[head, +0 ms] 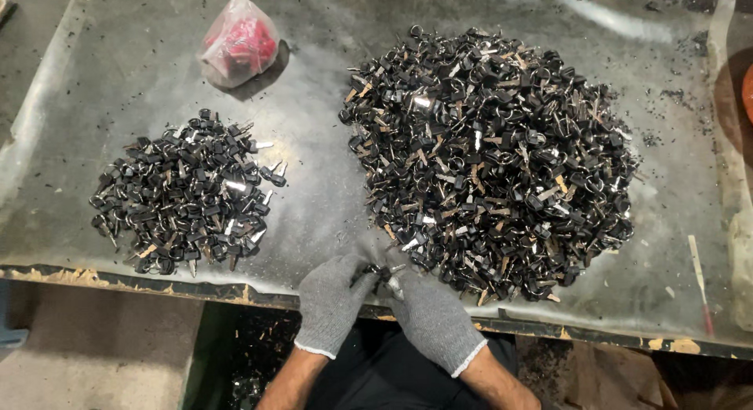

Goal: The person, wearing gray gloves, picks small black metal components one at a time from a large pile on a work table and places selected pieces into a separate smaller pile, repeatedly sorting through the heap. A plastic bag of red items and an orange basket sit nearby on the table.

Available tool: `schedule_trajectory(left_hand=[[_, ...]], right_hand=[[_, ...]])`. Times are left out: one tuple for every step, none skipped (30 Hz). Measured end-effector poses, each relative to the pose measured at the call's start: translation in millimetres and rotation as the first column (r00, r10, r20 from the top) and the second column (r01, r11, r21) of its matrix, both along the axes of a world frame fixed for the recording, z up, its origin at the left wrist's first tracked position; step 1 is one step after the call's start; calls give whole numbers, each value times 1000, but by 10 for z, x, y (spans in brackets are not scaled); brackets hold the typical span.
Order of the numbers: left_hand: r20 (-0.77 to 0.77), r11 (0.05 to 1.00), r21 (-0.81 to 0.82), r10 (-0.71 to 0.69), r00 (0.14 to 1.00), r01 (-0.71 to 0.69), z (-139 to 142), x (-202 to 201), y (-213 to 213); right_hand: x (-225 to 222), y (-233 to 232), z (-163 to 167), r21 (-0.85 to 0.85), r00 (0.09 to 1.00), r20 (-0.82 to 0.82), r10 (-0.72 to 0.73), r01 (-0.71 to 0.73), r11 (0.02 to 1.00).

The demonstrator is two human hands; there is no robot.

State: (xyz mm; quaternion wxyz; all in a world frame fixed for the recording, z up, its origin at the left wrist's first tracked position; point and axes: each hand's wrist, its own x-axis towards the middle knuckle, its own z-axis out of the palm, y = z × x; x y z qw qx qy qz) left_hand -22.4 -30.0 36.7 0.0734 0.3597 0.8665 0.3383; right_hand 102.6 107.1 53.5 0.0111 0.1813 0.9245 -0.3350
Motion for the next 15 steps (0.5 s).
schedule_trajectory(left_hand=[[-6,1000,-23,-10,1000,10,-5,6,-5],[-13,999,-45,-17,1000,16,-5,12,-9],[-17,997,-68,-22,1000,21,-4,16,-12],[-16,997,-73,-31,999,30,0,18,-18],[-15,996,-78,-41,999,39,1,14,-24],[-15,995,-84,-52,999,50,0,7,-33],[-24,996,-70,-63,998,61,-1,-6,-44],[-31,996,-55,-71,997,69,-7,-25,-54],[-33,996,-43,-80,996,79,-14,-30,-69],[-16,995,-46,-88,996,87,-23,-39,-81],[-1,994,-48,-102,995,102,-34,-56,-82],[14,992,-48,-120,993,120,-44,-68,-78],[-4,990,-56,-130,992,129,-52,-77,-68],[-22,989,-63,-138,990,136,-57,-78,-58],[-43,988,-70,-143,989,140,-58,-86,-43]], right_hand=[[-18,-6,-6,3,999,36,-6,6,1000],[-39,-11,1,-6,993,120,-22,22,1000],[-56,-23,19,-14,978,204,-34,38,999],[-75,-29,44,-21,956,289,-44,52,998],[-83,-45,76,-28,944,325,-55,67,997],[-86,-52,108,-33,931,360,-67,84,996],[-98,-50,133,-35,917,392,-77,99,994],[-107,-43,149,-50,948,311,-69,88,995],[-116,-22,155,-68,971,231,-60,78,995],[-122,-20,148,-87,987,152,-58,72,994],[-134,-3,128,-90,982,185,-41,59,994],[-158,7,95,-91,976,217,-29,50,995],[-170,9,59,-89,968,248,-20,43,995],[-177,4,20,-60,961,275,-19,36,998],[-190,-34,-21,-29,954,299,-15,25,999]])
